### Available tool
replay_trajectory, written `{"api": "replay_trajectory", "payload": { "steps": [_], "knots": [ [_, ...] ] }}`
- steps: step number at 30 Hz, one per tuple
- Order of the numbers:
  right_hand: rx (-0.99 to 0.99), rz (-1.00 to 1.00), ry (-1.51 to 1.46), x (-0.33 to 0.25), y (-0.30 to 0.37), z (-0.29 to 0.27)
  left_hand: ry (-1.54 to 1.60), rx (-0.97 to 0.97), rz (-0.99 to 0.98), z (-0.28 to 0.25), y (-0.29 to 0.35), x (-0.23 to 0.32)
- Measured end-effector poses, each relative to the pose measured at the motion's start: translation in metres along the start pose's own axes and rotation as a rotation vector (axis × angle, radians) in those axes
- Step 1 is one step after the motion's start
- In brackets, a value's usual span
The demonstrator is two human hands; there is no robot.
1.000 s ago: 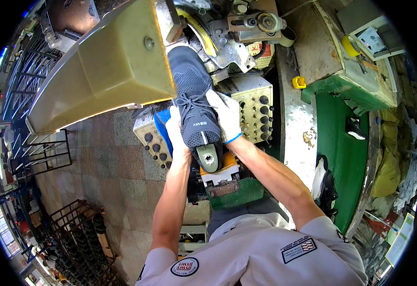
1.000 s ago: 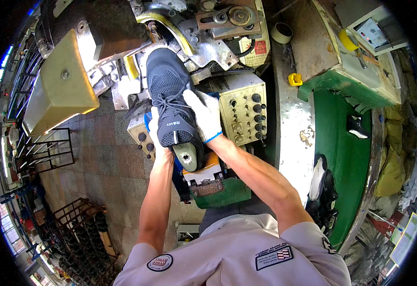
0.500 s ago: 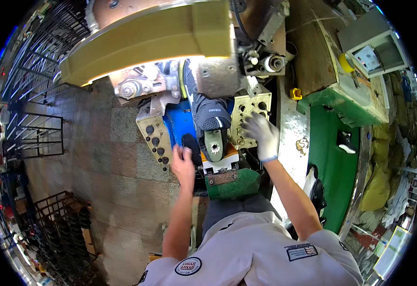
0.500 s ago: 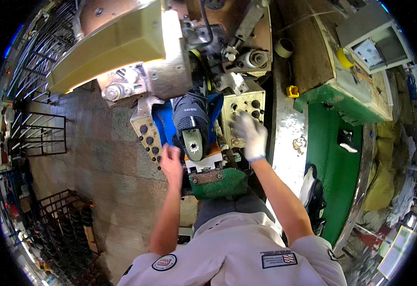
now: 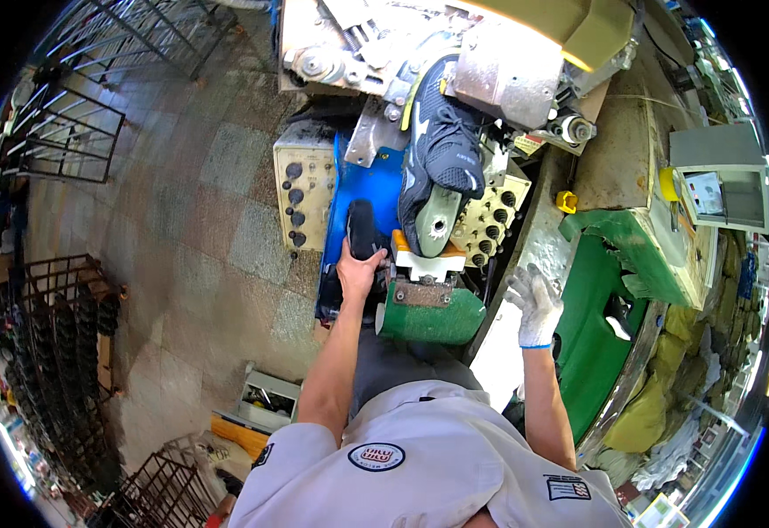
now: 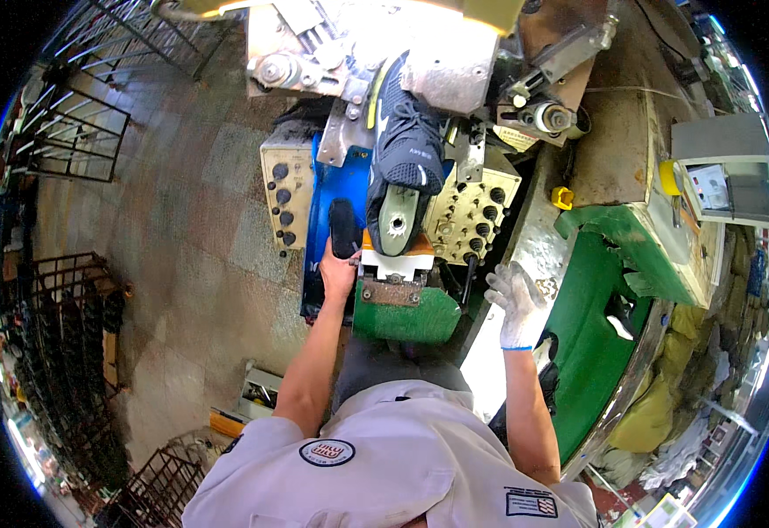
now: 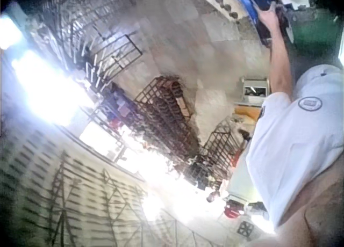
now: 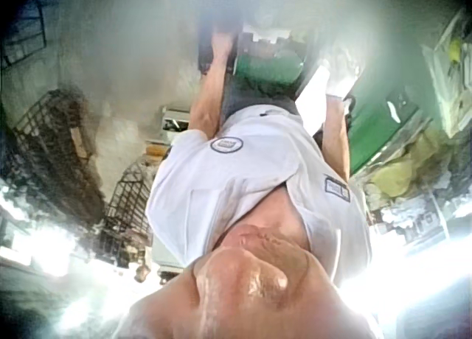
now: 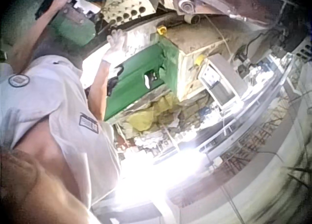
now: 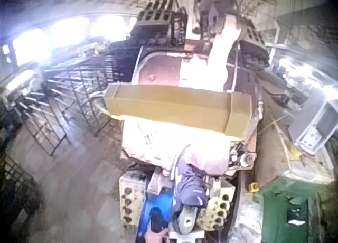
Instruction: The person operates a lasting machine to shape shoe uppers, places the shoes on a conveyor belt, and then performs maintenance or adjustments on the machine's hydraulic lines.
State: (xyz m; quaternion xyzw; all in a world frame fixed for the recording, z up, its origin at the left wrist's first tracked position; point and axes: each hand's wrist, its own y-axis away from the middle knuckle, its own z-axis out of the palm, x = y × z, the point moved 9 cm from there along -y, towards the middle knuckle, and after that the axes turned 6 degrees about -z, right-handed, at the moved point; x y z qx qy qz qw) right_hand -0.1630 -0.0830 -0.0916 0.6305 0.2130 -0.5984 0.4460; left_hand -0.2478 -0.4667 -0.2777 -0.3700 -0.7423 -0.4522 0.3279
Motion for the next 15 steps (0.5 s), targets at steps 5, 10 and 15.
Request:
{"api": "replay_trajectory", "payload": {
  "steps": [5,10,15],
  "knots": [
    [-0.141,-0.106,0.049,-0.052,0.015,0.045,-0.152,0.115,0.037,-0.062,0.049,0.06],
    [-0.472,-0.106,0.138,-0.089,0.073,0.143,-0.375,0.289,0.299,-0.157,0.127,0.187],
    [-0.753,-0.231,-0.117,-0.12,0.124,0.244,-0.62,0.292,0.612,-0.147,0.23,0.326]
  ]
}}
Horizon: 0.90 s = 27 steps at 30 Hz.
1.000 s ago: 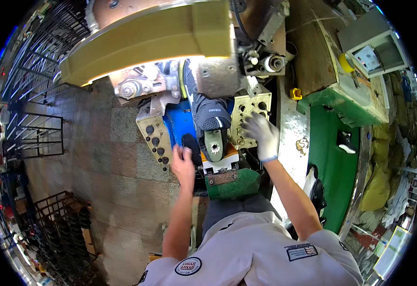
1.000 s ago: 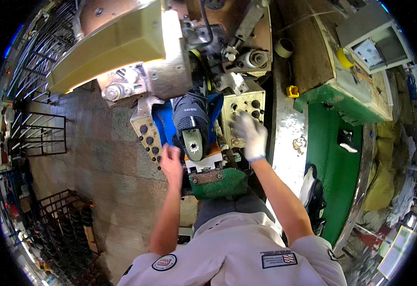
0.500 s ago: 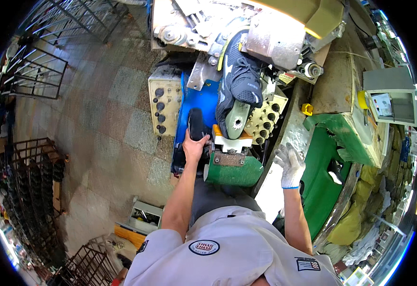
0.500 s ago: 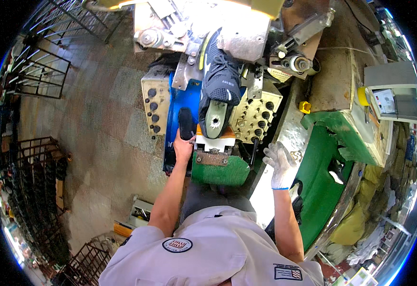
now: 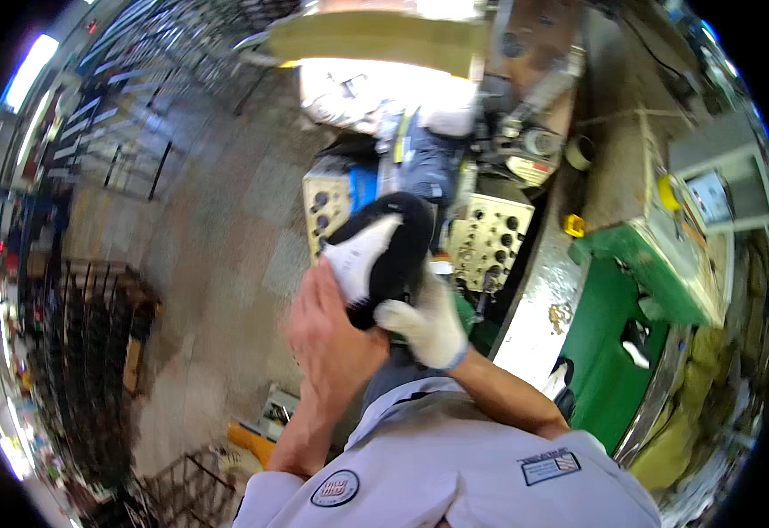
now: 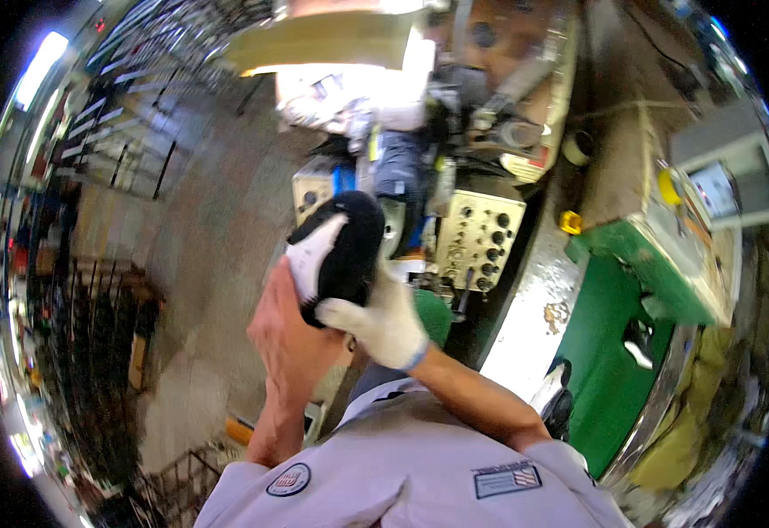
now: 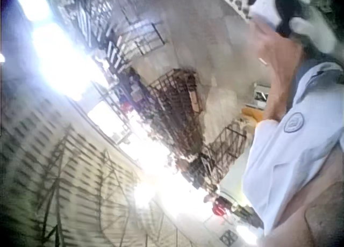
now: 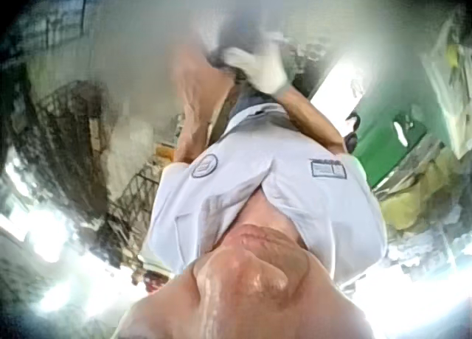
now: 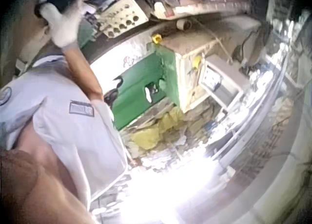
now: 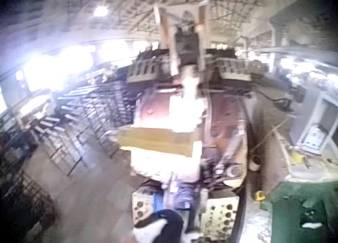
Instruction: The person operates a lasting machine to shape shoe uppers, places the shoes on a conveyor belt, and then performs maintenance or adjustments on the machine's hydraulic lines.
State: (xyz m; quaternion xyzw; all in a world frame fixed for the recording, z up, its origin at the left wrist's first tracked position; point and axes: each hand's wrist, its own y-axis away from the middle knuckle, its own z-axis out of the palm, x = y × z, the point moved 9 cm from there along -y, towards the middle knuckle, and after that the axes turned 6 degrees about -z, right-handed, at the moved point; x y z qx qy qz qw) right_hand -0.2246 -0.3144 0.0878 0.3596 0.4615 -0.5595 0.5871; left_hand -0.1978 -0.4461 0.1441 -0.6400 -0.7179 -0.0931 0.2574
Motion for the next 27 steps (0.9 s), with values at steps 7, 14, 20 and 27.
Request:
{"api": "replay_trajectory", "payload": {
  "steps": [7,14,20,27],
  "knots": [
    [0.366,-0.051,-0.487,-0.032,0.03,-0.141,1.073,-0.277,0.012,0.062,-0.027,0.075],
    [0.511,-0.085,-0.242,-0.053,0.129,-0.274,0.895,-1.058,-0.158,0.228,0.043,0.178],
    [0.911,0.382,0.323,-0.005,0.33,-0.48,0.166,0.165,0.658,0.109,-0.003,0.217],
    [0.919,1.187,0.984,0.019,0.536,-0.677,-0.483,0.158,0.077,0.164,-0.109,0.091]
  ]
}}
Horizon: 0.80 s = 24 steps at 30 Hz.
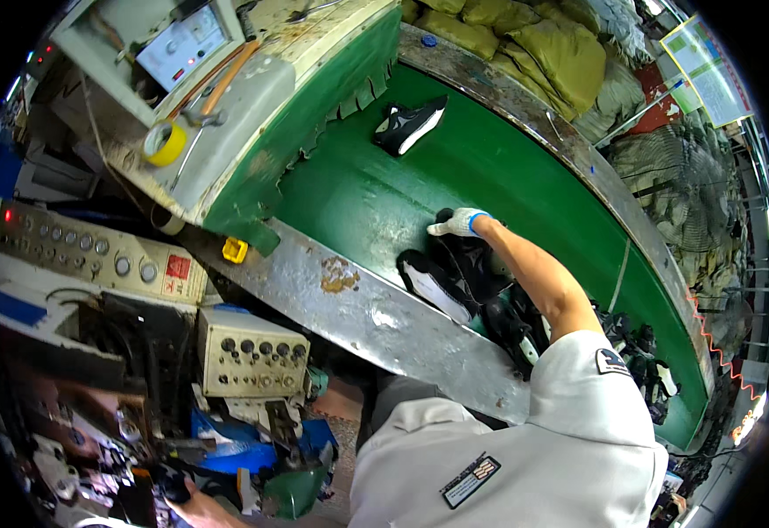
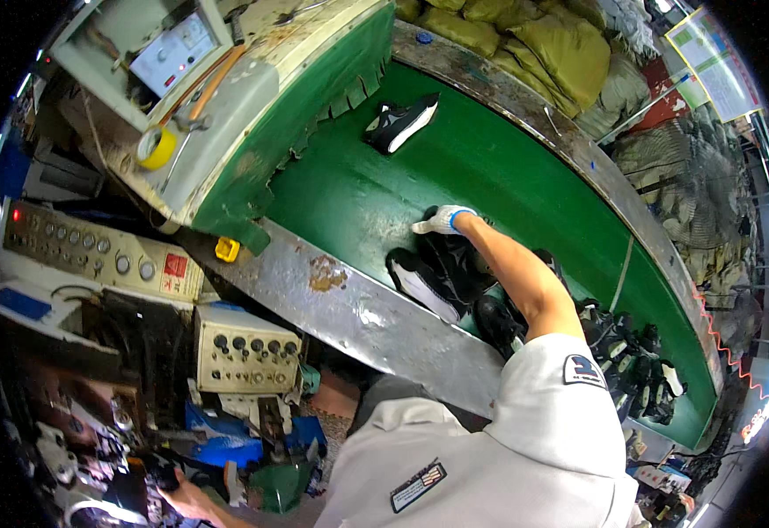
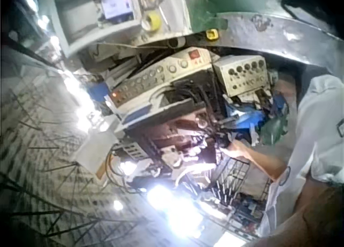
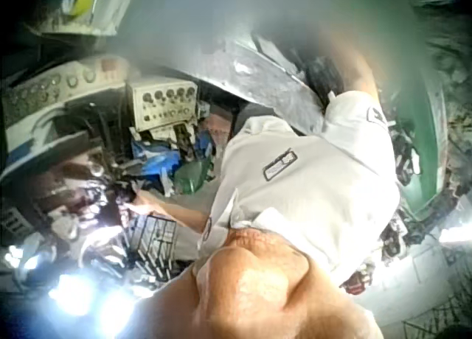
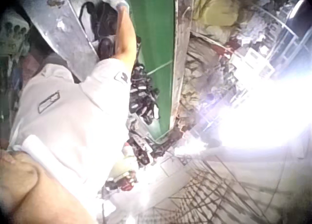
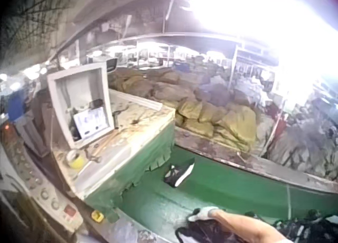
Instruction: The person operates a lasting machine to shape shoe uppers, places the shoes on a conveyor belt, and then performs maintenance or adjustments on the machine's hydraulic lines.
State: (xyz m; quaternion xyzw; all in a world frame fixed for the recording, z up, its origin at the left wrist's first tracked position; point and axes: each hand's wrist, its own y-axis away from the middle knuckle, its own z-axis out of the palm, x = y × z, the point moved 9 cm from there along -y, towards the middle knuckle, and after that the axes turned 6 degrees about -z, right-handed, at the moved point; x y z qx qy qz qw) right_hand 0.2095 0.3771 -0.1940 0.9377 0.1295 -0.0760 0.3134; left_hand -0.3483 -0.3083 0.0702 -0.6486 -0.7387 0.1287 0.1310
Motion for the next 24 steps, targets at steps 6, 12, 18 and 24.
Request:
{"api": "replay_trajectory", "payload": {
  "steps": [6,12,18,24],
  "knots": [
    [0.279,0.16,-0.62,0.047,-0.186,-0.008,0.484,0.095,0.308,-0.016,-0.007,0.005],
    [0.673,0.33,-1.107,0.078,-0.333,-0.022,0.37,-0.328,0.257,0.034,0.037,-0.042],
    [0.585,0.134,-1.679,0.057,-0.327,-0.012,0.143,-0.57,-0.082,0.079,0.058,-0.183],
    [-0.267,-0.424,-2.245,-0.125,-0.089,0.035,0.64,-0.528,0.017,0.093,0.031,-0.086]
  ]
}}
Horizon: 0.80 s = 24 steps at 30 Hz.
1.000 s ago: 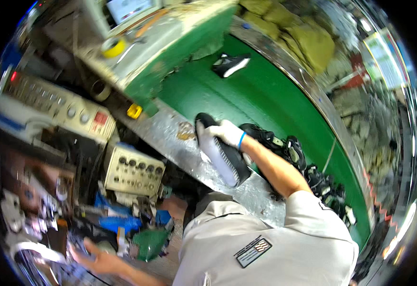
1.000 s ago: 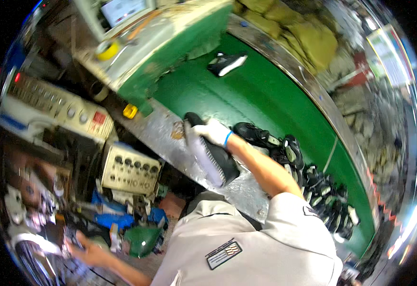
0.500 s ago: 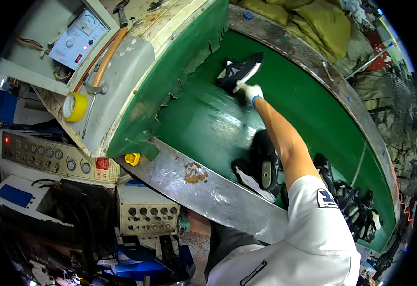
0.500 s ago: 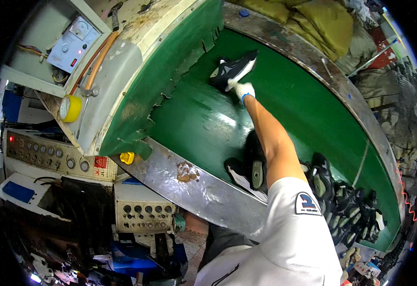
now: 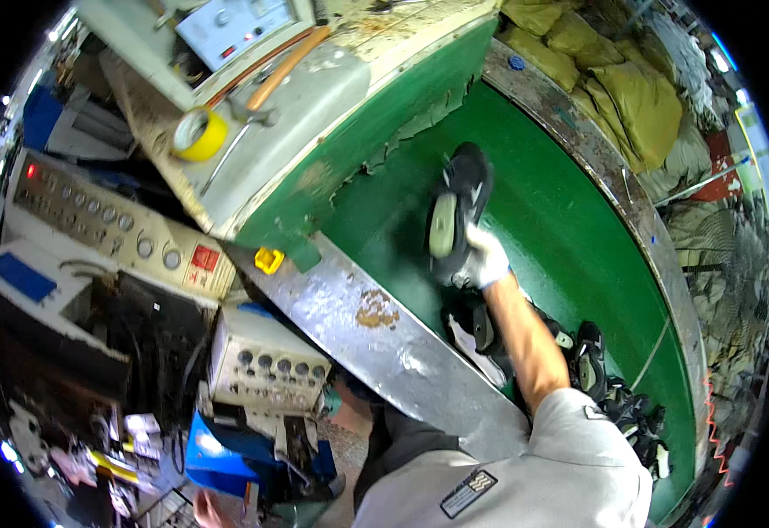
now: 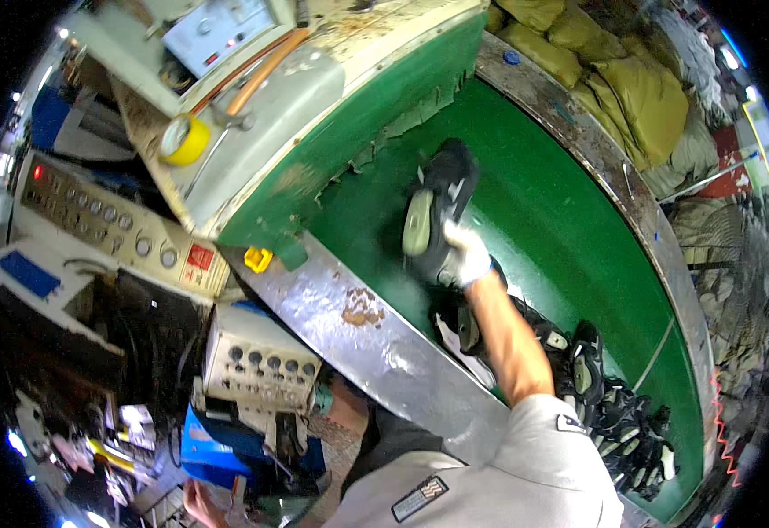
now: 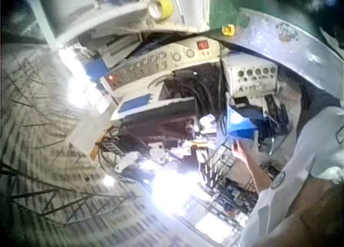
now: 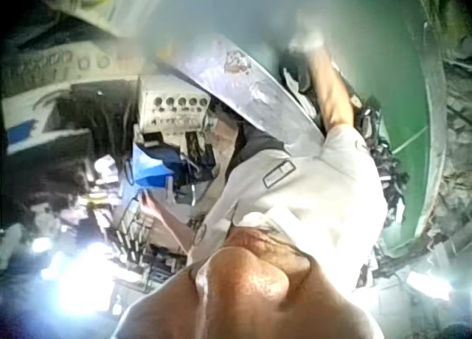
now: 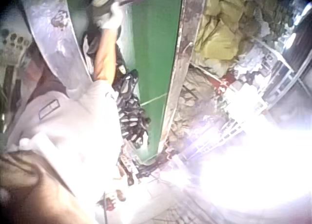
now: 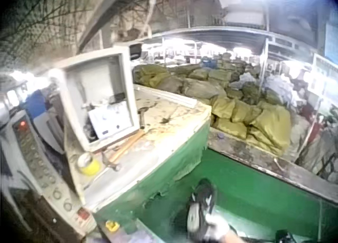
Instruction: The person operates a lasting machine to shape shoe uppers, places the shoes on a conveyor belt, and then performs maintenance or adjustments on the machine's hydraulic lines.
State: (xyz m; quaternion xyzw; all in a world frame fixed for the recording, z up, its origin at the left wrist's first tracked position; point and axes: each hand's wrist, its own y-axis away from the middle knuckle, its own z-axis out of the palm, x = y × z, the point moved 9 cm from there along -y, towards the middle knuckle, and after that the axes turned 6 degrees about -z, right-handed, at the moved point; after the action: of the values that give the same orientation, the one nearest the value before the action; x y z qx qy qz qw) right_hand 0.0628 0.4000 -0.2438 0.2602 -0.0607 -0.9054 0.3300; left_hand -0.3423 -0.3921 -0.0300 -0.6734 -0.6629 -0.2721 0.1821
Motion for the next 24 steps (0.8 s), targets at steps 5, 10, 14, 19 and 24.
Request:
{"api": "replay_trajectory", "payload": {
  "steps": [5,10,14,19,24],
  "knots": [
    [0.018,0.278,-0.374,0.154,0.157,0.149,0.447,-0.389,0.023,0.136,0.021,0.208],
    [-0.268,0.615,0.053,0.278,0.234,0.271,0.852,-0.802,-0.052,0.167,0.033,0.255],
    [-0.391,0.56,0.327,0.353,0.254,0.335,0.895,-0.667,-0.188,0.115,-0.005,0.166],
    [-0.493,0.485,0.705,0.434,0.271,0.372,1.087,-0.353,-0.361,0.055,-0.032,0.054],
    [-0.569,0.472,0.753,0.494,0.288,0.414,1.226,-0.048,-0.384,0.0,-0.045,0.016]
  ]
}}
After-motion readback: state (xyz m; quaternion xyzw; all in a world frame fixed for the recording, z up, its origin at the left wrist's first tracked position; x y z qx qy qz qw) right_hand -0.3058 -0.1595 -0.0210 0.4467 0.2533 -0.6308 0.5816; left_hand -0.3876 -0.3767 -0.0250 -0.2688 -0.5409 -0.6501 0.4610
